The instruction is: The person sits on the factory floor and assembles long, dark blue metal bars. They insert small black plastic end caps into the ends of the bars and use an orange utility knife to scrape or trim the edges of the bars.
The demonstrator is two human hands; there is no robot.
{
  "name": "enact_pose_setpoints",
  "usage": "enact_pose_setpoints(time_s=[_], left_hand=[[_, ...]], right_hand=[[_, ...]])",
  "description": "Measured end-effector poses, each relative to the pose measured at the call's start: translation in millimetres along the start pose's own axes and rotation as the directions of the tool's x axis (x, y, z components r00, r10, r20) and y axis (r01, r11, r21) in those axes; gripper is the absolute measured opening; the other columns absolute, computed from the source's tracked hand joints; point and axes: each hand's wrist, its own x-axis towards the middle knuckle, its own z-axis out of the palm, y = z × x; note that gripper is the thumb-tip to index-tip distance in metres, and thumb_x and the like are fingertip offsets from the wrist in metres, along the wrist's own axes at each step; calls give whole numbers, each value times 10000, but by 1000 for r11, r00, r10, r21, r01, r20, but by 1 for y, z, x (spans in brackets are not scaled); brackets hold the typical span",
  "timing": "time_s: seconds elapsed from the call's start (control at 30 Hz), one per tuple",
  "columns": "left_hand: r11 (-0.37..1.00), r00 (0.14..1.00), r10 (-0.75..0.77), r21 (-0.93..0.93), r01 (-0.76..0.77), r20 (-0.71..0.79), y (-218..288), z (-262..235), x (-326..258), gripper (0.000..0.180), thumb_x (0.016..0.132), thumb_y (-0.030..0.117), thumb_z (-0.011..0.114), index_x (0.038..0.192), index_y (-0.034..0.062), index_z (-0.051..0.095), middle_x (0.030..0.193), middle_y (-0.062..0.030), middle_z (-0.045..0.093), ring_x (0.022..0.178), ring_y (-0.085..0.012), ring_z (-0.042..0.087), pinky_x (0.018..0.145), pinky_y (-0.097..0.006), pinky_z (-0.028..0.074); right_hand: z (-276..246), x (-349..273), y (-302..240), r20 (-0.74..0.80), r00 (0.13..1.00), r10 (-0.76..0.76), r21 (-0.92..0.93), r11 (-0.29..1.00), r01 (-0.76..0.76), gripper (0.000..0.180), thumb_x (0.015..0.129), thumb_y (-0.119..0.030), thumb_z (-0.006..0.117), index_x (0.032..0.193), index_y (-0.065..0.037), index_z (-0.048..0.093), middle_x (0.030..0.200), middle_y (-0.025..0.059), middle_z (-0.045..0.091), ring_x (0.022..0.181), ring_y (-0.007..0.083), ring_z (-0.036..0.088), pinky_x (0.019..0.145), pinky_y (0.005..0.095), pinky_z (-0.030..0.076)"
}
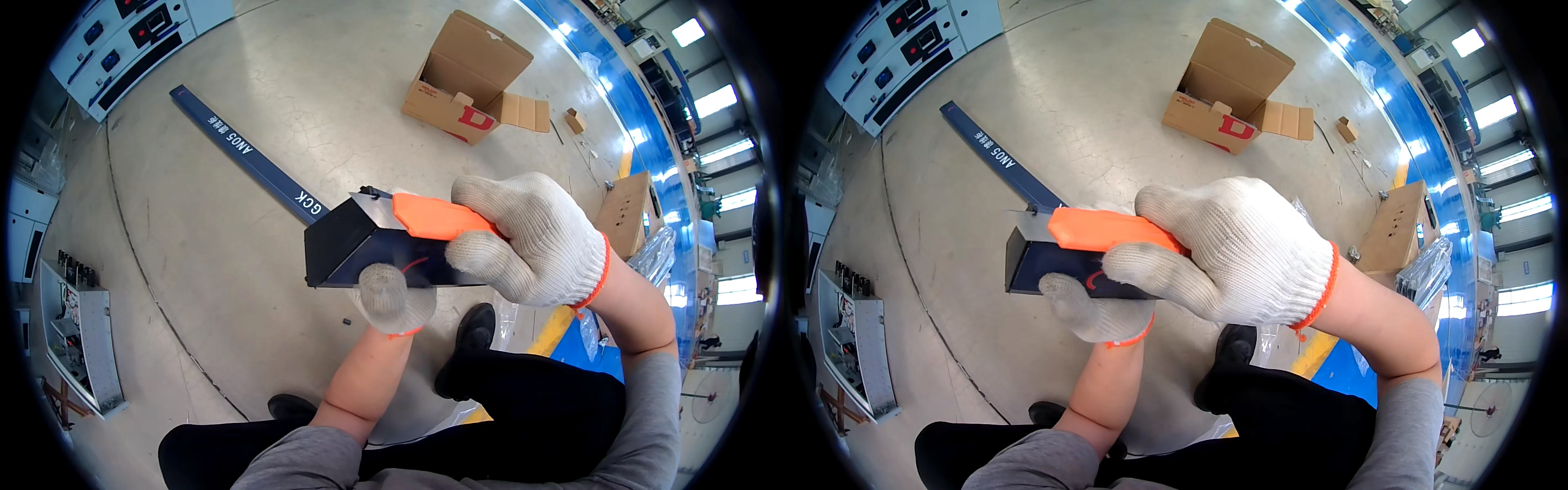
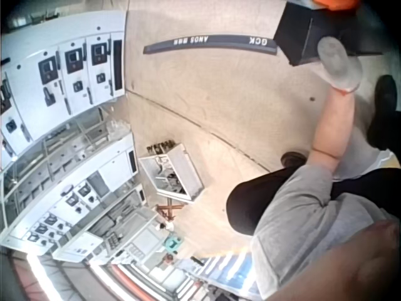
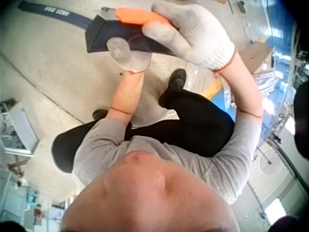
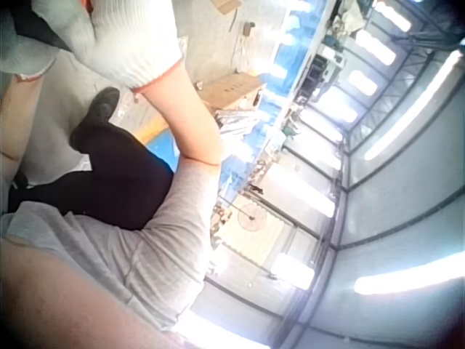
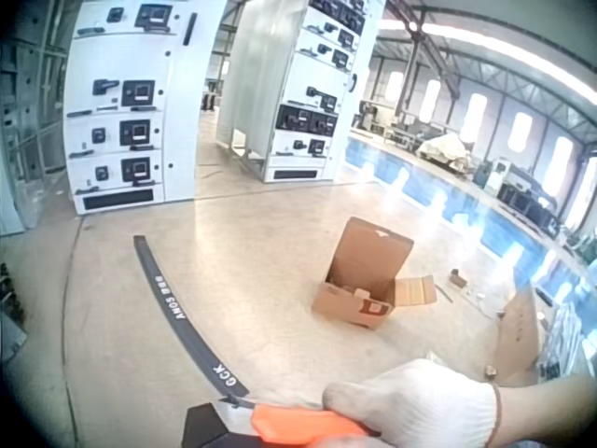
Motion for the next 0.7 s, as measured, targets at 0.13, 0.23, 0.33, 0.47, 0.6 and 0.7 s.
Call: enact_pose_setpoints(time_s=[0.13, 0.23, 0.33, 0.47, 0.6, 0.7], left_hand=[[999, 997, -35, -9, 35, 74, -1, -1, -7, 863, 918, 738, 667, 1506, 126, 508, 1450, -95, 578, 1354, -260, 583, 1179, -486, 474], [998, 996, -32, 48, 28, 80, -8, 6, -18, 828, 968, 643, 688, 1564, 122, 447, 1522, -109, 528, 1417, -263, 539, 1221, -488, 441], [997, 1000, -7, 70, 6, 18, -18, -2, -21, 862, 980, 678, 637, 1599, 119, 418, 1555, -119, 519, 1442, -276, 522, 1247, -493, 415], [990, 992, 114, 92, -109, -57, -14, -23, -11, 973, 930, 885, 504, 1502, 98, 500, 1418, -130, 614, 1293, -288, 602, 1164, -491, 468], [921, 961, 272, 276, -274, 45, -7, -28, 8, 908, 952, 870, 464, 1335, 54, 573, 1258, -146, 664, 1096, -256, 668, 999, -456, 558], [759, 947, 322, 602, -247, -18, -13, -12, 13, 831, 1013, 785, 408, 1270, 11, 568, 1173, -156, 677, 990, -226, 684, 863, -392, 588]], right_hand=[[0, -1, 0, -18, 998, -59, -86, 995, 57, 486, 1067, -470, 644, 877, -24, 677, 615, 176, 580, 558, 336, 643, 528, 429, 482], [12, 11, 16, -164, 891, -424, -192, 899, 393, 346, 1100, -317, 589, 941, -16, 655, 691, 203, 596, 607, 356, 649, 539, 443, 484], [19, 8, 29, -234, 880, -413, -115, 911, 396, 224, 1073, -193, 576, 958, -6, 617, 723, 189, 583, 633, 337, 611, 578, 435, 485], [24, -3, 30, -125, 980, 156, 474, 877, -79, 226, 974, -202, 651, 917, 4, 576, 698, 113, 501, 645, 199, 508, 636, 381, 465], [24, -10, 38, -21, 998, 66, 440, 897, -50, 558, 684, -434, 946, 904, -45, 613, 725, 11, 535, 700, 141, 505, 648, 319, 454], [30, -6, 36, 4, 987, 162, 445, 884, -147, 552, 656, -376, 978, 884, -57, 590, 746, 12, 550, 722, 131, 527, 655, 312, 456]])
